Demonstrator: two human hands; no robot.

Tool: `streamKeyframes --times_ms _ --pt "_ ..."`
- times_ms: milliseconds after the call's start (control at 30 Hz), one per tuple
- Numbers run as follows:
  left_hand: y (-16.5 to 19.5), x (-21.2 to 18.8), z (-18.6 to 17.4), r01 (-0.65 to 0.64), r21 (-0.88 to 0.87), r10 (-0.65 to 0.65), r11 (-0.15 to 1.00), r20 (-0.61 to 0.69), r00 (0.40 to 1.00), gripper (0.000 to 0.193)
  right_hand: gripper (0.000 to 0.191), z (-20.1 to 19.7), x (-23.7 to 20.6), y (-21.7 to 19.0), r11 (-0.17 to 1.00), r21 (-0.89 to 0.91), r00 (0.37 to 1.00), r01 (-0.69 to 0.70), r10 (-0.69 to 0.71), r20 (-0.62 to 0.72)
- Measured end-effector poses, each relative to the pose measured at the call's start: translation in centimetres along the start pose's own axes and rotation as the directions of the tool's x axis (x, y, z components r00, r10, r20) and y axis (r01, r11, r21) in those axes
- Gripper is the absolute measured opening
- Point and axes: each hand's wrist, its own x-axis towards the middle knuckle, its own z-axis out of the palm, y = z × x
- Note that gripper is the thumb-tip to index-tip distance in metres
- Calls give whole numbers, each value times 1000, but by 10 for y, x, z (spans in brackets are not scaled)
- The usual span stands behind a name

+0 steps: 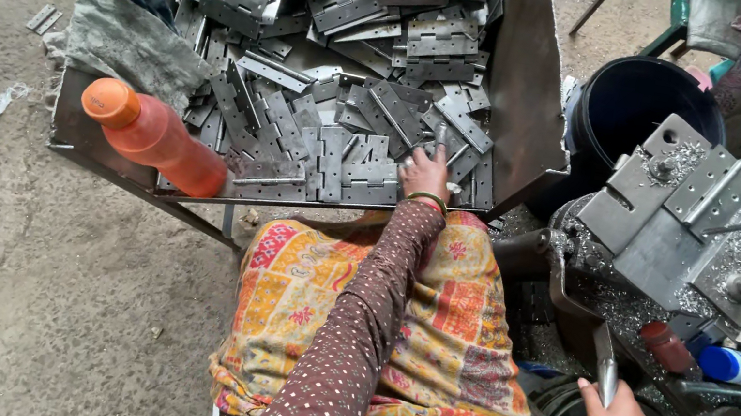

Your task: The person sits on the floor and repeatedly places small metal plates into a manual punching machine, pulls the lever to punch holes, and returns the finished pieces to a metal bin. The person handles the plates one at a time and uses a lever to operate the machine.

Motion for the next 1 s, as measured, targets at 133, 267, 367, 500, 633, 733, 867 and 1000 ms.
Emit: streamKeyframes --times_ms 133,267,367,500,633,733,867,1000 --pt "-2 -2 -5 -53 -119 62 991 70 996 72 52 -2 0 -7 999 -10 999 -39 39 18" --pt "-3 -15 1 -175 -83 173 981 -35 984 66 52 -8 -1 -20 999 -11 998 -51 52 45" --pt "4 -23 -6 -157 -168 133 973 -144 981 75 52 -9 -3 -29 999 -6 997 -54 54 48" --pt "27 -39 -44 -258 -301 169 918 -293 941 76 54 -3 -8 -38 1000 -5 1000 6 -6 -9" --pt "78 -68 -85 -488 -437 358 756 -347 867 74 57 -2 -13 -48 999 11 998 38 -38 -49" --pt "124 -92 -96 -543 -467 466 697 -280 839 73 57 -5 -16 -57 1000 0 999 -23 23 25" --pt "164 -115 -78 -635 -147 636 758 -45 770 65 59 -10 -23 -67 999 -3 998 -47 47 43" --pt "167 -127 -54 -688 117 683 716 83 725 64 64 -13 -25 -69 1000 -1 999 -31 31 44"
